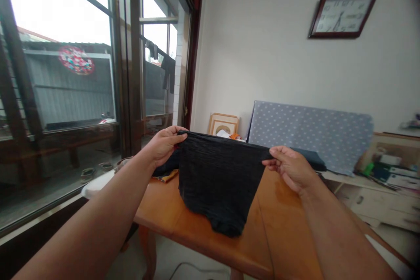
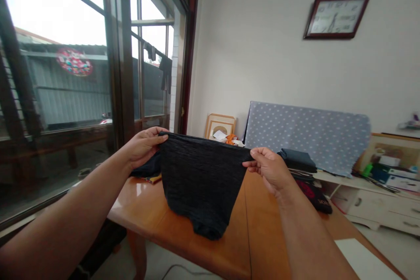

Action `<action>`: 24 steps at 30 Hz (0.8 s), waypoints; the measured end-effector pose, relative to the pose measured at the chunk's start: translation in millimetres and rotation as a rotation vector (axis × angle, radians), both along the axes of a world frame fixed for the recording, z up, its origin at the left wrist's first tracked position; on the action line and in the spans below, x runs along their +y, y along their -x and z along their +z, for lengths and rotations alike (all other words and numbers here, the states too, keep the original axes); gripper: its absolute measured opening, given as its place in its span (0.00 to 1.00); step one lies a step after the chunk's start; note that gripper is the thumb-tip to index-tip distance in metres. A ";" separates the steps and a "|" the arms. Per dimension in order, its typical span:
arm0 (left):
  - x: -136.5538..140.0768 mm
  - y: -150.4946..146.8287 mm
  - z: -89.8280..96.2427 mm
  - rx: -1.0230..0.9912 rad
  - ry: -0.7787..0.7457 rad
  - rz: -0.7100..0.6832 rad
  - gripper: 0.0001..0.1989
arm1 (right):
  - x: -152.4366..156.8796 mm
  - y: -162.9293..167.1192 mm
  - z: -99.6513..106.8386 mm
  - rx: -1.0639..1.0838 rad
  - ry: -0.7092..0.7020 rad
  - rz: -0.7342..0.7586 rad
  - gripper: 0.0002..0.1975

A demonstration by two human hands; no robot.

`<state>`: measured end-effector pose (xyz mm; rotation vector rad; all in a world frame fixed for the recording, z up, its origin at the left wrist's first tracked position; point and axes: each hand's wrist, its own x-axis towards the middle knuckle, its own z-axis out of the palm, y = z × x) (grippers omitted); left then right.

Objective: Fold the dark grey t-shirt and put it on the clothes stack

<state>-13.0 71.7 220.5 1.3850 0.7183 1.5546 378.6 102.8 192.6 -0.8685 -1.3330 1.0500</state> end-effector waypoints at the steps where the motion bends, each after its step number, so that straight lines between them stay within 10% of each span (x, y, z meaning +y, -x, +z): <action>1: -1.5 -3.2 2.7 -0.002 -0.007 0.003 0.17 | -5.2 -3.0 5.2 0.010 -0.007 -0.014 0.11; 15: -18.7 -51.7 42.7 0.119 -0.037 0.001 0.15 | -59.2 -49.8 57.0 0.017 -0.145 -0.160 0.07; 24: 33.1 -72.1 29.3 0.125 0.164 0.009 0.12 | -8.9 -67.1 38.3 -0.006 -0.014 -0.141 0.03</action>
